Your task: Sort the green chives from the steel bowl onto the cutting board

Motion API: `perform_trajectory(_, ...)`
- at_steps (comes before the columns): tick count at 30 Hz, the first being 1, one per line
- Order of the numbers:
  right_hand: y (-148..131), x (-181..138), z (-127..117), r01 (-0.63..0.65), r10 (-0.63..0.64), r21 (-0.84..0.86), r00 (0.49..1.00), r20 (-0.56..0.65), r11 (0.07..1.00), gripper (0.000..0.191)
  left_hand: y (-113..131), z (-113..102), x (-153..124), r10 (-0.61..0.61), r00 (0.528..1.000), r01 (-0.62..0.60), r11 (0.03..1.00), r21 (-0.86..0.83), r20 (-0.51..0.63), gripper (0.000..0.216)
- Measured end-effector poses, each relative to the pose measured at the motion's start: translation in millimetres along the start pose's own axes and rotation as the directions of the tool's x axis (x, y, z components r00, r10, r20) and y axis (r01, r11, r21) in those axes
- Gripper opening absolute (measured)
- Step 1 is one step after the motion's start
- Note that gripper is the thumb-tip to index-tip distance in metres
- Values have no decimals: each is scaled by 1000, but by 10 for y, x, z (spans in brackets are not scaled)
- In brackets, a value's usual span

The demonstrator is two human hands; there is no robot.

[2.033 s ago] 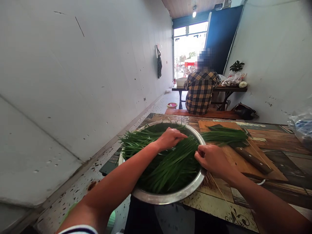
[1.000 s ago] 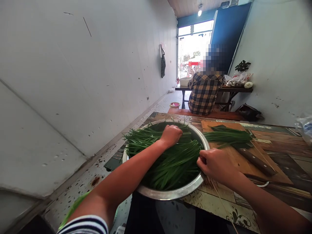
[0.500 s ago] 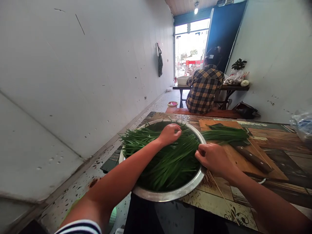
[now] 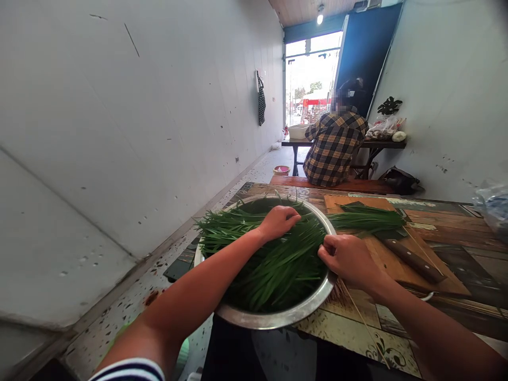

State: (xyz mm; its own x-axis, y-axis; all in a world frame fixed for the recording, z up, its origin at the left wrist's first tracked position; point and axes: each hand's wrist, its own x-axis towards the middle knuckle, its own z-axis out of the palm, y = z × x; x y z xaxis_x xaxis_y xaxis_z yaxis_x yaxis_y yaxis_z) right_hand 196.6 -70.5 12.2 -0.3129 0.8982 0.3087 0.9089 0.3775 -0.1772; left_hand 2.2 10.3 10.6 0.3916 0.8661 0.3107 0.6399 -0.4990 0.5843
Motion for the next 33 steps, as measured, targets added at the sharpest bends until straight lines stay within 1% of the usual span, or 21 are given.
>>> perform_trajectory(8, 6, -4, -1, -8, 8, 3, 1000, 1, 1000, 27, -4, 8, -7, 19, 1000, -19, 999, -35, -23, 24)
perform_trajectory(13, -3, 7, 1, -16, 16, 1, 1000, 7, 1000, 28, -26, 24, 0, 27, 999, -27, 999, -20, -31, 22)
perform_trajectory(24, 0, -5, 1, -20, 19, 27, 1000, 24, 999, 27, -42, 45, -1, 58, 998, -60, 997, -53, -26, 24)
perform_trajectory(28, 0, -2, -3, -17, 16, 27, 1000, 24, 999, 27, -42, 54, 4, 46, 996, -51, 996, -71, -72, 22)
perform_trajectory(33, 9, 8, 17, -9, 9, 28, 1000, 6, 1000, 27, -30, 36, 11, 6, 981, -16, 999, -48, -193, 21)
